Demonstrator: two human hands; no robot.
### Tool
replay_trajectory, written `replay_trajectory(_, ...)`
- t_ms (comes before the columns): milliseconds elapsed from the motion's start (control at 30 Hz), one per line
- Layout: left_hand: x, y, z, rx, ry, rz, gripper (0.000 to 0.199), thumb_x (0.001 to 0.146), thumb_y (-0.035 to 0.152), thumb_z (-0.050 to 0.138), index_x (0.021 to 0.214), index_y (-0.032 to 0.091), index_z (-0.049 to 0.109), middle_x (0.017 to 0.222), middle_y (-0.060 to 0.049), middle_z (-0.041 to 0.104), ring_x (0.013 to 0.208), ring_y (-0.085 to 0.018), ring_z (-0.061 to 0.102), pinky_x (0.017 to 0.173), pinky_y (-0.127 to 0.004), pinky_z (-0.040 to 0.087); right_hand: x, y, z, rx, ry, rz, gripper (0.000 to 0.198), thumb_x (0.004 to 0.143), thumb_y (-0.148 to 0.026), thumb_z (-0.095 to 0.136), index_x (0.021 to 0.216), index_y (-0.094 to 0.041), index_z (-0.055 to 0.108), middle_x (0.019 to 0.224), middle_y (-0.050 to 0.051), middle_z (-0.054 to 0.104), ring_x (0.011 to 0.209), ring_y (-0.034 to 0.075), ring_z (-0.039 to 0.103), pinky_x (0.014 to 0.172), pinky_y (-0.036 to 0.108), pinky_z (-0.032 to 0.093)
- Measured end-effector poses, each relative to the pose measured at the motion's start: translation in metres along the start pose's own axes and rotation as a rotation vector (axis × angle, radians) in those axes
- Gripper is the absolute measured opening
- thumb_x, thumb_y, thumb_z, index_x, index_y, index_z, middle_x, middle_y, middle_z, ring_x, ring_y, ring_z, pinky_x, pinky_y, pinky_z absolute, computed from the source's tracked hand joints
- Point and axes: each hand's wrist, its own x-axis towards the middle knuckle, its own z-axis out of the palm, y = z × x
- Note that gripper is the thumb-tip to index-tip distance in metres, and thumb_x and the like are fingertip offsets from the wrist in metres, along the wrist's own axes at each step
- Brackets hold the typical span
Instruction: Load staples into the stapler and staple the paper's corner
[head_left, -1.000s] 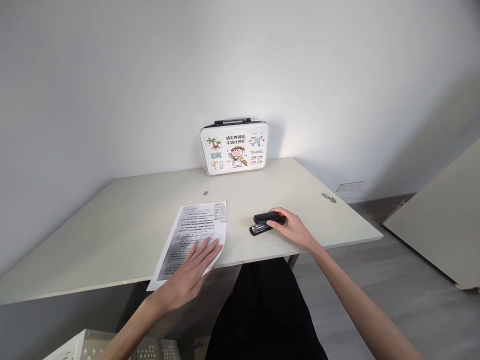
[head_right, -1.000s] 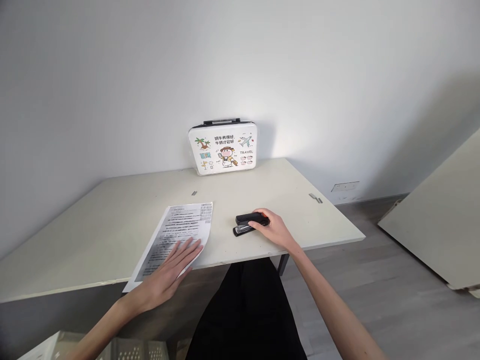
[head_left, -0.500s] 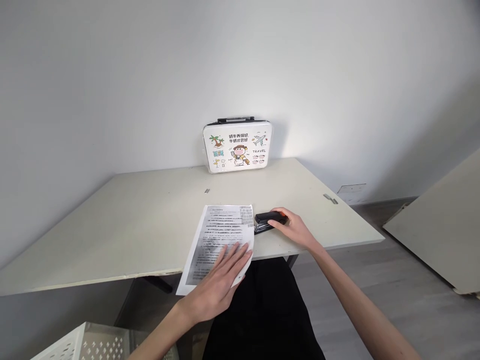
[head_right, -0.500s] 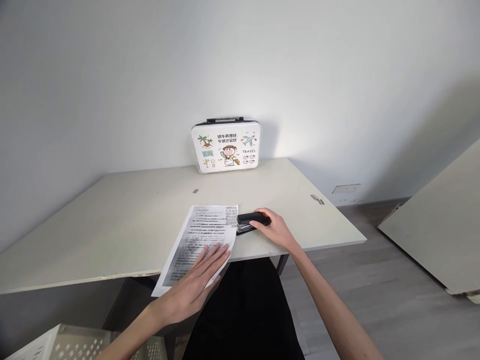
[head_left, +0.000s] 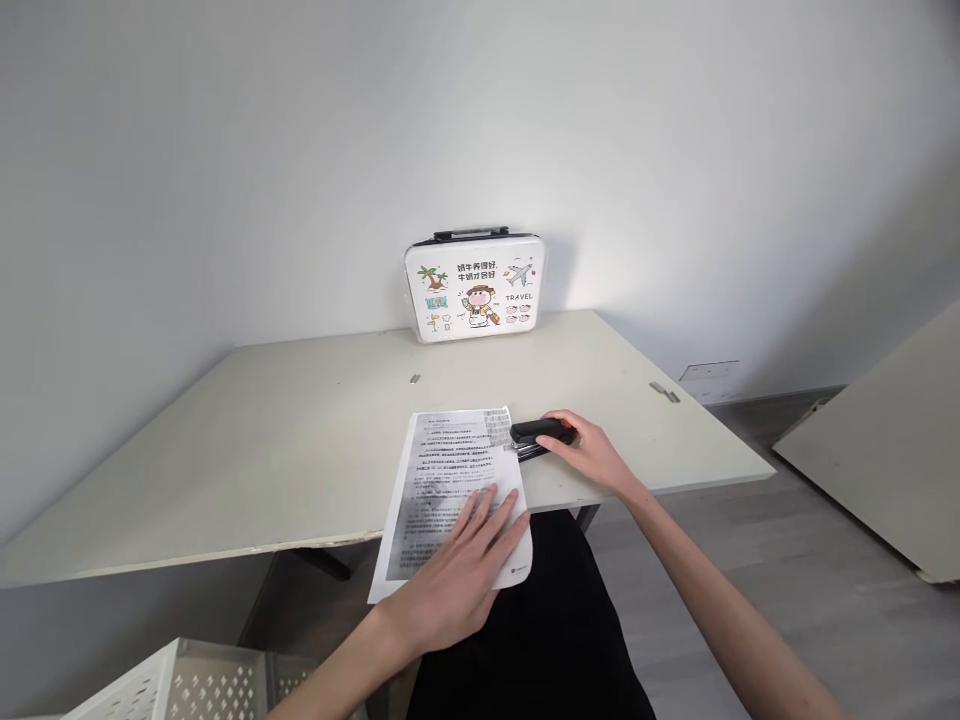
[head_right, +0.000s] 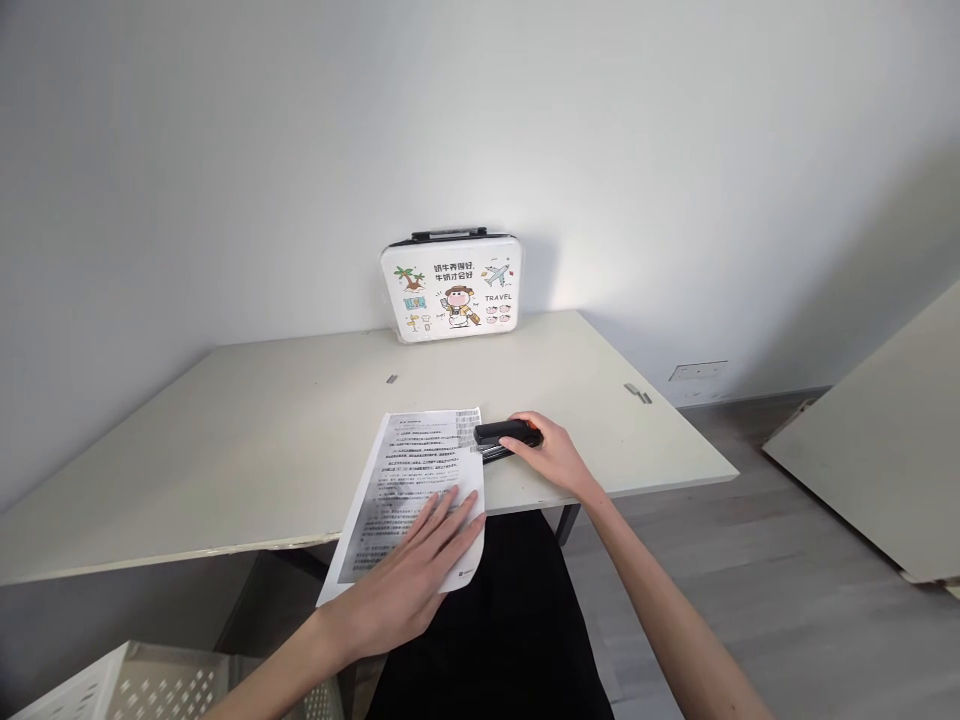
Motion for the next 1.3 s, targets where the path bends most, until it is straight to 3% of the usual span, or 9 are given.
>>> replay_trajectory(100,0.002,0.003,-0.003,-0.015,0.01,0.006,0.093,0.103,0.059,0.057,0.171,0.034,-0.003,0.177,-0.005,0.005,0.162,-0.036,0.001,0.131,-0.06,0.023,0.0,0.001,0.001,0.005,0.001,-0.009,0.032,0.09,-0.051,0.071,0.114,-0.03,0.069,0.119,0.003,0.075,0.113,0.027,0.069,0.101,0.042,0.051)
replay_trajectory(167,0.006,-0.001,-0.007,-0.026,0.02,0.013,0.102,0.095,0.073,0.059,0.171,0.036,0.001,0.177,-0.005,0.008,0.162,-0.036,0.002,0.13,-0.061,0.024,0.001,0.003,0.0,0.004,0.002,-0.013,0.033,0.09,-0.052,0.071,0.114,-0.03,0.069,0.119,0.003,0.075,0.113,0.027,0.068,0.101,0.041,0.051)
replay_trajectory(367,0.037,-0.054,-0.026,0.02,0.144,-0.082,0.061,0.109,0.055,0.045,0.166,0.035,0.031,0.173,-0.002,0.031,0.164,-0.028,0.009,0.133,-0.055,0.023,0.001,0.006,-0.002,-0.007,0.01,-0.016,0.034,0.09,-0.054,0.07,0.114,-0.03,0.069,0.118,0.003,0.075,0.111,0.027,0.068,0.099,0.041,0.052)
replay_trajectory(467,0.054,-0.086,-0.03,0.039,0.124,-0.035,0.055,0.111,0.052,0.042,0.162,0.032,0.041,0.172,-0.002,0.034,0.164,-0.027,0.014,0.133,-0.052,0.024,0.001,0.005,-0.003,-0.001,0.003,-0.022,0.033,0.091,-0.053,0.07,0.114,-0.03,0.069,0.117,0.003,0.076,0.11,0.026,0.069,0.098,0.04,0.053)
replay_trajectory(567,0.063,-0.101,-0.027,0.043,0.075,0.029,0.051,0.111,0.052,0.041,0.159,0.033,0.047,0.174,0.0,0.03,0.164,-0.027,0.014,0.133,-0.051,0.021,0.001,0.004,-0.003,-0.003,0.001,-0.034,0.033,0.091,-0.053,0.069,0.114,-0.029,0.069,0.117,0.004,0.076,0.11,0.027,0.069,0.097,0.041,0.053)
replay_trajectory(833,0.069,-0.091,-0.011,0.035,0.033,0.072,0.053,0.113,0.049,0.035,0.165,0.035,0.037,0.177,0.002,0.009,0.163,-0.028,0.01,0.134,-0.05,0.014,0.001,0.005,-0.003,-0.004,0.001,-0.024,0.034,0.091,-0.054,0.069,0.114,-0.029,0.069,0.117,0.004,0.075,0.11,0.027,0.069,0.097,0.041,0.053)
replay_trajectory(1033,0.073,-0.086,-0.009,0.011,0.024,0.056,0.054,0.113,0.051,0.036,0.165,0.037,0.037,0.177,0.003,0.005,0.163,-0.029,0.009,0.134,-0.05,0.015,0.0,0.006,-0.002,-0.034,0.007,-0.009,0.035,0.091,-0.057,0.069,0.111,-0.028,0.068,0.113,0.004,0.076,0.106,0.027,0.069,0.094,0.04,0.053)
replay_trajectory(1300,0.074,-0.092,-0.007,-0.017,0.016,0.051,0.059,0.112,0.054,0.037,0.167,0.035,0.031,0.175,0.0,0.012,0.163,-0.029,0.012,0.134,-0.051,0.017,-0.001,0.009,-0.002,-0.055,0.013,-0.019,0.037,0.09,-0.058,0.069,0.111,-0.028,0.067,0.114,0.005,0.075,0.106,0.028,0.069,0.095,0.041,0.053)
